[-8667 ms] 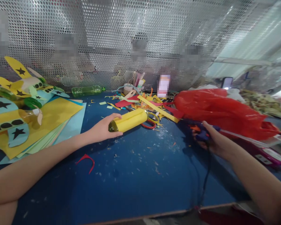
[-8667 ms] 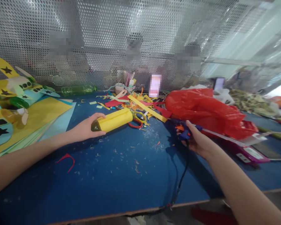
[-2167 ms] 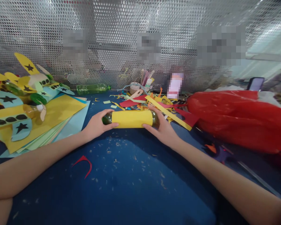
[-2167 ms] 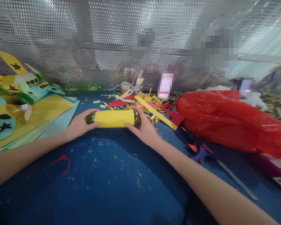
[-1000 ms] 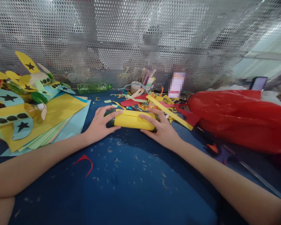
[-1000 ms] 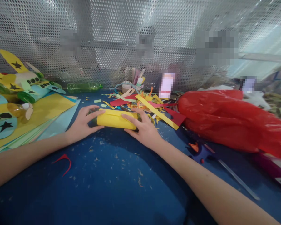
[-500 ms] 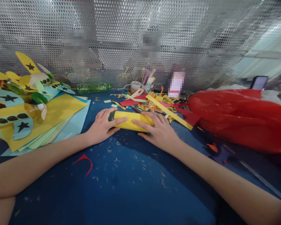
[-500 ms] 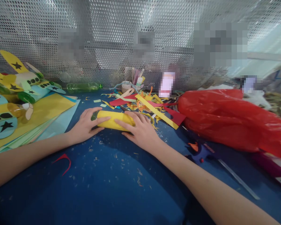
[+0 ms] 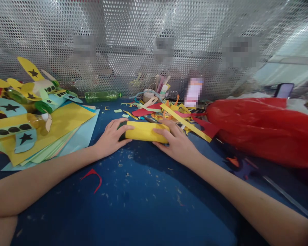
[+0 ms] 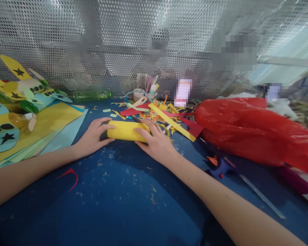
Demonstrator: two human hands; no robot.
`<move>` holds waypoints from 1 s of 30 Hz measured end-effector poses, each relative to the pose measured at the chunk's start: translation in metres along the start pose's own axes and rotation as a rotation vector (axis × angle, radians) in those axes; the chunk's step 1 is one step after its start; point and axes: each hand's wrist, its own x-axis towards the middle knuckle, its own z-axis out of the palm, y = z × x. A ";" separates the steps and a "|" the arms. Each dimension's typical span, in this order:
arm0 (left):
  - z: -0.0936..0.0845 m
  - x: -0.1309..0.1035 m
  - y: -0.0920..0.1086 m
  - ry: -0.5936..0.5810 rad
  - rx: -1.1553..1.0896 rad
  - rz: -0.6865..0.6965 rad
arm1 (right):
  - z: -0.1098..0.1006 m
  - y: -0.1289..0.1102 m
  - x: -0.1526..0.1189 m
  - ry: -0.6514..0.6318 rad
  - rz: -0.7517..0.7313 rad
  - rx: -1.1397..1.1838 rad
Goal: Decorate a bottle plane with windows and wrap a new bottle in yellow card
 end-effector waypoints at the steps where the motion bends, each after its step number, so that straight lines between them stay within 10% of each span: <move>1: 0.000 0.000 0.000 0.009 -0.017 -0.005 | 0.001 0.001 0.000 0.011 0.015 -0.004; 17: -0.004 0.005 0.005 0.079 -0.172 -0.220 | 0.001 0.006 0.000 -0.014 0.169 -0.003; 23: 0.003 0.005 -0.009 0.303 -0.345 -0.351 | -0.002 0.003 0.003 0.060 0.351 0.079; 30: 0.004 0.006 -0.008 0.042 -1.062 -0.430 | -0.007 -0.018 0.014 -0.075 0.940 0.981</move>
